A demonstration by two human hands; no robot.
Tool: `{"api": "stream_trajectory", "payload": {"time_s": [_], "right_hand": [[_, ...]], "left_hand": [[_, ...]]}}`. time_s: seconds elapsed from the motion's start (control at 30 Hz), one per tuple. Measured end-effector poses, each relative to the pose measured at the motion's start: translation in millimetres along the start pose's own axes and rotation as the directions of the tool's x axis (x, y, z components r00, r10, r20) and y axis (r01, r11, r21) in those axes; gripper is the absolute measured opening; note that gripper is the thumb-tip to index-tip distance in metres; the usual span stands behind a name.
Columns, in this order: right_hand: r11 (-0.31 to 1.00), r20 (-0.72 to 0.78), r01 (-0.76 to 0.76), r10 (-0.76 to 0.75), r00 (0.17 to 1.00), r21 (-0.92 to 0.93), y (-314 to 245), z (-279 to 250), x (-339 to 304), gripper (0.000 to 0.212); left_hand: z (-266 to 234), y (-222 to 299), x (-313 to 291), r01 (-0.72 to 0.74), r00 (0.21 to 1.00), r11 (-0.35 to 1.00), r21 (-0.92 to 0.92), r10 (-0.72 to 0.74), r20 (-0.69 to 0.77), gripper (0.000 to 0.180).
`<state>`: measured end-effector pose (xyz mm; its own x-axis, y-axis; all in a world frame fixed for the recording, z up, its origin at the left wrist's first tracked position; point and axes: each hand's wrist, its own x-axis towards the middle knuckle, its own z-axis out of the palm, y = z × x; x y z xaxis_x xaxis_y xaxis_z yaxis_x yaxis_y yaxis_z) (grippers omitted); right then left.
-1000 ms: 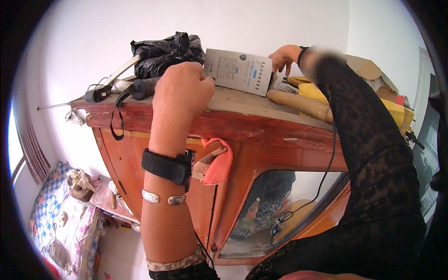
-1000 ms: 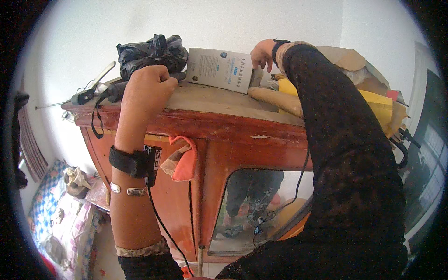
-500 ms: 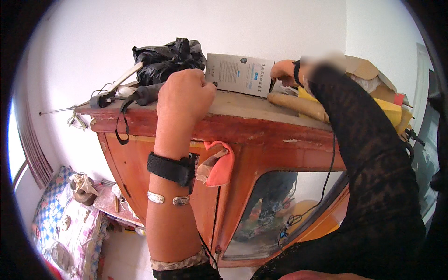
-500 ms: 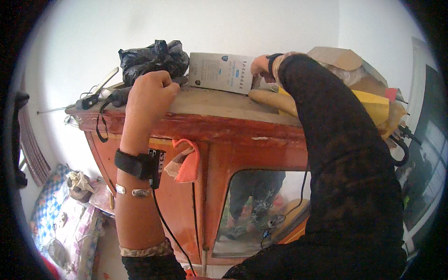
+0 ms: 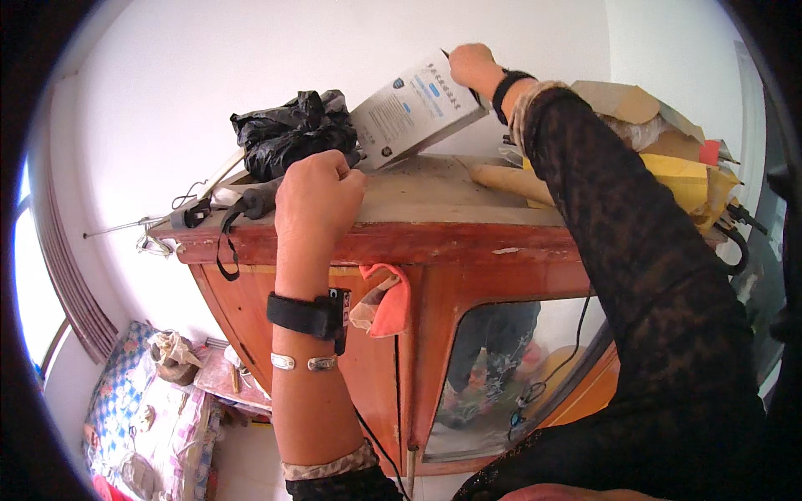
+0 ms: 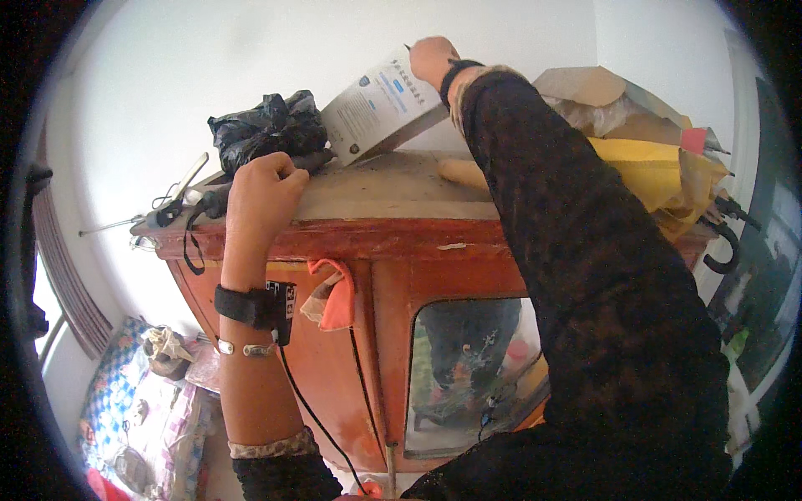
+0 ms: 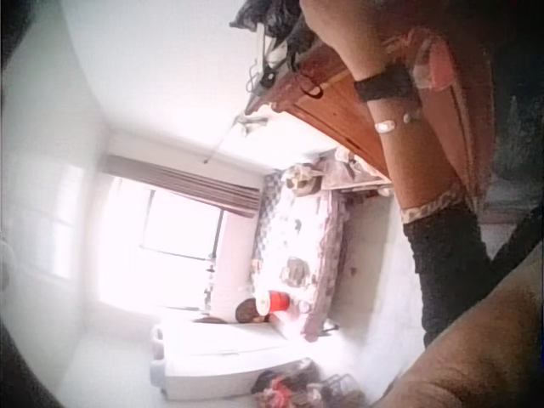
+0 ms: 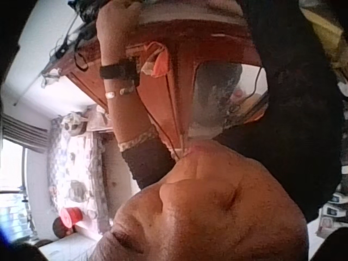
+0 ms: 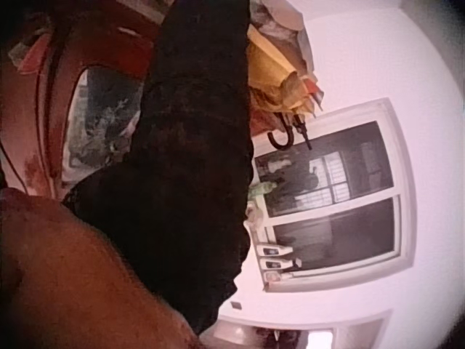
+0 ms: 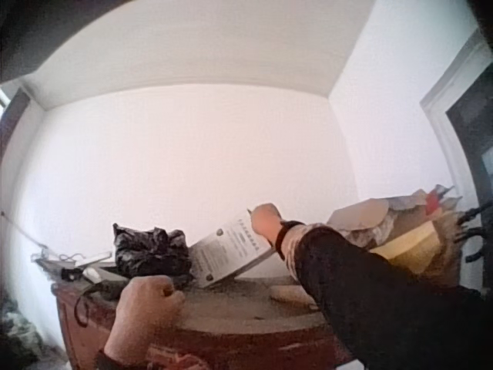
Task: The person organizes items on top of a wooden cabinet, moving a black plastic bag, a box, and a yellow paper bag. They then pick up a small bottle with a yellow cap, open it, and place it back on the cabinet.
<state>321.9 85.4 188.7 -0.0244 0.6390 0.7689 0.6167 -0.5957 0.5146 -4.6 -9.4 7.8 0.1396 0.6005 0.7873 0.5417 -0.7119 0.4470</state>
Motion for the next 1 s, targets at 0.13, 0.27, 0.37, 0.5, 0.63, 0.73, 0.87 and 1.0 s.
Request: {"api": "stream_trajectory", "payload": {"time_s": [0.13, 0.27, 0.37, 0.5, 0.63, 0.73, 0.87, 1.0], "right_hand": [[0.999, -0.161, 0.045, -0.048, 0.986, -0.024, 0.5, -8.2, 20.0, 0.018], [0.996, -0.035, 0.086, -0.087, 0.996, -0.01, 1.2, -31.4, 28.6, 0.013], [0.997, 0.012, 0.067, -0.067, 0.998, 0.048, 1.9, -36.3, 33.1, 0.016], [0.96, -0.089, 0.026, -0.002, 0.996, 0.28, -1.0, -27.7, 39.8, 0.016], [0.933, -0.026, 0.042, -0.034, 0.999, 0.358, -13.6, -34.7, 48.2, 0.016], [0.965, 0.02, 0.012, -0.018, 1.0, 0.263, -22.5, -41.5, 50.4, 0.019], [0.968, -0.042, 0.159, -0.153, 0.987, 0.194, -21.9, -40.8, 47.0, 0.026], [0.94, 0.002, 0.138, -0.146, 0.989, 0.311, -15.9, -44.2, 37.9, 0.02]], "left_hand": [[1.6, -0.7, 0.2, -0.015, 1.0, 1.0, -0.006, 0.015, 0.0, 0.022], [2.3, -2.3, 0.9, -0.018, 1.0, 1.0, -0.005, 0.018, 0.0, 0.022], [3.3, -2.4, 0.8, -0.019, 1.0, 1.0, -0.007, 0.019, -0.003, 0.022], [5.8, -0.9, 1.8, -0.024, 1.0, 1.0, -0.006, 0.024, -0.002, 0.022], [3.4, -1.6, 0.5, -0.008, 1.0, 1.0, 0.013, 0.008, -0.003, 0.022], [2.3, -1.2, 0.9, -0.036, 0.999, 0.999, 0.001, 0.036, -0.015, 0.026], [2.7, -0.8, -0.4, 0.003, 1.0, 1.0, 0.007, -0.003, -0.01, 0.022], [3.9, -1.2, 0.7, -0.001, 1.0, 1.0, 0.003, 0.001, -0.011, 0.022]]}}
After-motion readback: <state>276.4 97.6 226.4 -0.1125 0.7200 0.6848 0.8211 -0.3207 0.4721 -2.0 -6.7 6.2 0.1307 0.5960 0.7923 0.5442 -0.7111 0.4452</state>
